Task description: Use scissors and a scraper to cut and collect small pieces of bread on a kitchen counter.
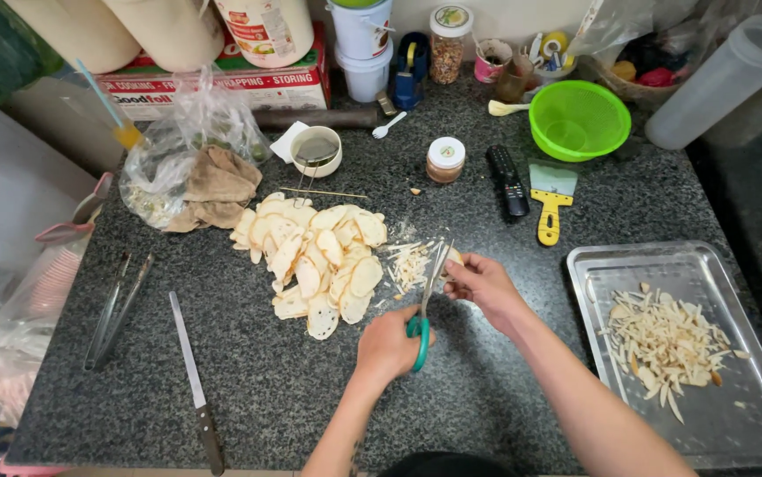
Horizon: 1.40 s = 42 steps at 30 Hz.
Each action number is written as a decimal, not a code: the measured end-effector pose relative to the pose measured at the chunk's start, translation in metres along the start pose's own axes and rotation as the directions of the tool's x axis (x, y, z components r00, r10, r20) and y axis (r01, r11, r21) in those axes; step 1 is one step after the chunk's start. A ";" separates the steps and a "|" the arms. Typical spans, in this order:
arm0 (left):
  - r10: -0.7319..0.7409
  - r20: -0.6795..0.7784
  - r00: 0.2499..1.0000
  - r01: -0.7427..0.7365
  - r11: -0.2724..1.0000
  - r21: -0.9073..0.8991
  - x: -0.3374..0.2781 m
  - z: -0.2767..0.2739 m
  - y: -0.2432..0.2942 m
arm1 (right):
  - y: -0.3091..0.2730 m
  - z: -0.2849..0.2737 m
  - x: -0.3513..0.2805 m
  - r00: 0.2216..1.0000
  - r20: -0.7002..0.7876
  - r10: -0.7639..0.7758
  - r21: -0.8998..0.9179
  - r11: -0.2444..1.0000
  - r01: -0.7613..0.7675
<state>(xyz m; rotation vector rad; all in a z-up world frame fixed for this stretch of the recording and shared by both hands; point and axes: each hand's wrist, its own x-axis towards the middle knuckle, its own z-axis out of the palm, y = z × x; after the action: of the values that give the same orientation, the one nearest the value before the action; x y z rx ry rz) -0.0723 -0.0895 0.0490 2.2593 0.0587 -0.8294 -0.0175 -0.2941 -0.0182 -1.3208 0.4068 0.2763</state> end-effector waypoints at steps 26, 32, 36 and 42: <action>0.028 -0.015 0.999 -0.028 0.999 -0.019 0.007 0.005 -0.009 | -0.004 0.008 -0.004 1.000 -0.004 0.003 0.008 1.000 -0.003; 0.041 -0.048 0.998 -0.042 0.999 -0.025 0.014 0.015 -0.020 | 0.003 0.004 -0.002 1.000 -0.003 0.009 0.028 1.000 -0.009; 0.040 -0.046 0.998 -0.042 0.998 -0.043 0.013 0.016 -0.019 | 0.001 0.004 -0.004 1.000 -0.004 0.013 0.016 1.000 -0.013; 0.058 -0.068 0.996 -0.061 0.997 -0.037 0.013 0.013 -0.014 | 0.000 0.005 -0.006 0.999 0.028 0.026 -0.001 1.000 -0.026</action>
<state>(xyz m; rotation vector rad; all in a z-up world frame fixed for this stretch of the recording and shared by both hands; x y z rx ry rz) -0.0733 -0.0897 0.0255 2.2407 0.0379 -0.7150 -0.0222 -0.2893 -0.0145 -1.3115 0.4008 0.3162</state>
